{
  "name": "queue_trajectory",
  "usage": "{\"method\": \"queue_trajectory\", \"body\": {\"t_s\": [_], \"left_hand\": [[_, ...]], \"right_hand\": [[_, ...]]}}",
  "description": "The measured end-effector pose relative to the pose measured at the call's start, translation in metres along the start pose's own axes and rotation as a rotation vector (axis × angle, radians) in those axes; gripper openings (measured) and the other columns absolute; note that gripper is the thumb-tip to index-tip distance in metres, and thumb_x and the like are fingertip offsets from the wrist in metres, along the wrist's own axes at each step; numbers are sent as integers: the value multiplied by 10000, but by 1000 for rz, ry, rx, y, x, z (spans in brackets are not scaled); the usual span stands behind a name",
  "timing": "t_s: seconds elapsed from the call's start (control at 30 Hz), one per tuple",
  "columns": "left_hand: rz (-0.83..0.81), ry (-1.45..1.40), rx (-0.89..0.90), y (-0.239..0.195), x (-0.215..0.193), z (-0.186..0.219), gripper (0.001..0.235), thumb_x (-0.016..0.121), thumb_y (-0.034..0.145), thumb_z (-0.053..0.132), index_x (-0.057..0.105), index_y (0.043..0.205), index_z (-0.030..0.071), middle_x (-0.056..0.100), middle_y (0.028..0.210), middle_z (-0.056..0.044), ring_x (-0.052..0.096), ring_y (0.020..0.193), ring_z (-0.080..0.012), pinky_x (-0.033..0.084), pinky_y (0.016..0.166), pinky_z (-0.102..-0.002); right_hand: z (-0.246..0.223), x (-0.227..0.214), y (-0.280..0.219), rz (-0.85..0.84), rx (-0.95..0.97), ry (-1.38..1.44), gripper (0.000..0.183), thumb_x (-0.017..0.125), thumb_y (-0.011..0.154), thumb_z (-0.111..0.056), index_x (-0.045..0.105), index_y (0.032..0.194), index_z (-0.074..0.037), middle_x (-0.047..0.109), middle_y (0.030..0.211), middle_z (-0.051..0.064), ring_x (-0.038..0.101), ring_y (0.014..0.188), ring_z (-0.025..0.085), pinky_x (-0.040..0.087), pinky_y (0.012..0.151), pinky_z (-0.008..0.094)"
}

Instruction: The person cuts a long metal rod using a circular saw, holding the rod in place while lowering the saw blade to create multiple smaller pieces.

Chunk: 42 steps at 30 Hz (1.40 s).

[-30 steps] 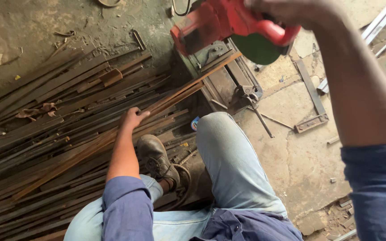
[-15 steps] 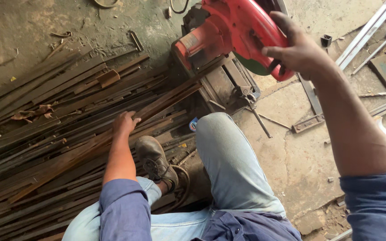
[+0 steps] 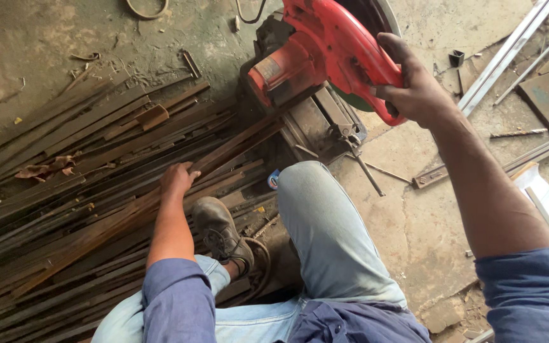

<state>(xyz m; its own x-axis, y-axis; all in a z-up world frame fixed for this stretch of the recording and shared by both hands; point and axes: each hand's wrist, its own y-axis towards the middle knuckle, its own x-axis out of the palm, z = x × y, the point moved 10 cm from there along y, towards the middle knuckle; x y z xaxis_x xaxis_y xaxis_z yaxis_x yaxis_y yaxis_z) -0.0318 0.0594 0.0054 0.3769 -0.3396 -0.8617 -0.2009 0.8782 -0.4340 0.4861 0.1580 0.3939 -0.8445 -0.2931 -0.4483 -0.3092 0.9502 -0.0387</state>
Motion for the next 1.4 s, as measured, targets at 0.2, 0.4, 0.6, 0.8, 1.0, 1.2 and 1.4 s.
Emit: {"method": "queue_trajectory", "body": {"t_s": [0.2, 0.4, 0.6, 0.8, 1.0, 1.2, 1.4], "left_hand": [[-34, -3, -50, -2, -2, -1, 573, 757, 891, 477, 654, 1386, 206, 627, 1415, -122, 577, 1307, -347, 496, 1038, -499], [-44, -29, -63, -8, -9, 4, 554, 760, 889, 458, 664, 1375, 210, 644, 1399, -110, 589, 1299, -343, 500, 1044, -489], [-38, -56, -76, -9, -11, 4, 553, 771, 875, 441, 667, 1369, 214, 642, 1388, -113, 587, 1285, -354, 504, 1021, -498], [3, -9, -10, 3, 4, -3, 548, 784, 870, 459, 688, 1339, 194, 686, 1324, -130, 626, 1249, -351, 524, 1005, -488], [40, -2, 28, 7, 8, -6, 578, 795, 850, 471, 673, 1323, 161, 709, 1231, -180, 657, 1160, -397, 534, 944, -521], [103, 4, 115, 11, 8, -9, 501, 768, 893, 449, 683, 1307, 180, 722, 1211, -185, 673, 1129, -421, 552, 914, -534], [56, 147, 231, 25, 30, 0, 455, 683, 912, 291, 584, 1331, 143, 719, 1150, -212, 675, 1068, -453, 557, 862, -574]], "right_hand": [[-1, 1, -5, 19, 30, -24, 863, 678, 849, 70, 293, 1611, -54, 434, 1612, 172, 506, 1436, 245, 448, 1148, 344], [-2, 1, -7, 23, -15, -26, 861, 655, 834, 109, 308, 1609, -35, 448, 1608, 185, 478, 1464, 246, 425, 1204, 341], [-1, 2, -8, 29, -14, -33, 870, 658, 821, 107, 310, 1606, -32, 434, 1619, 175, 466, 1475, 244, 401, 1197, 341], [5, -1, -10, 50, -8, -59, 855, 684, 844, 96, 326, 1609, -38, 459, 1612, 168, 490, 1455, 239, 452, 1173, 337], [6, -1, -14, 71, 102, -65, 832, 662, 854, 66, 355, 1610, -94, 568, 1500, 112, 618, 1052, 191, 545, 755, 305], [2, -3, -14, 75, 69, -146, 833, 699, 869, 47, 354, 1613, -101, 576, 1486, 129, 650, 1106, 179, 578, 687, 303], [2, -4, -14, 84, 23, -107, 902, 716, 871, 30, 269, 1647, -82, 520, 1549, 140, 656, 1170, 190, 600, 694, 303]]}}
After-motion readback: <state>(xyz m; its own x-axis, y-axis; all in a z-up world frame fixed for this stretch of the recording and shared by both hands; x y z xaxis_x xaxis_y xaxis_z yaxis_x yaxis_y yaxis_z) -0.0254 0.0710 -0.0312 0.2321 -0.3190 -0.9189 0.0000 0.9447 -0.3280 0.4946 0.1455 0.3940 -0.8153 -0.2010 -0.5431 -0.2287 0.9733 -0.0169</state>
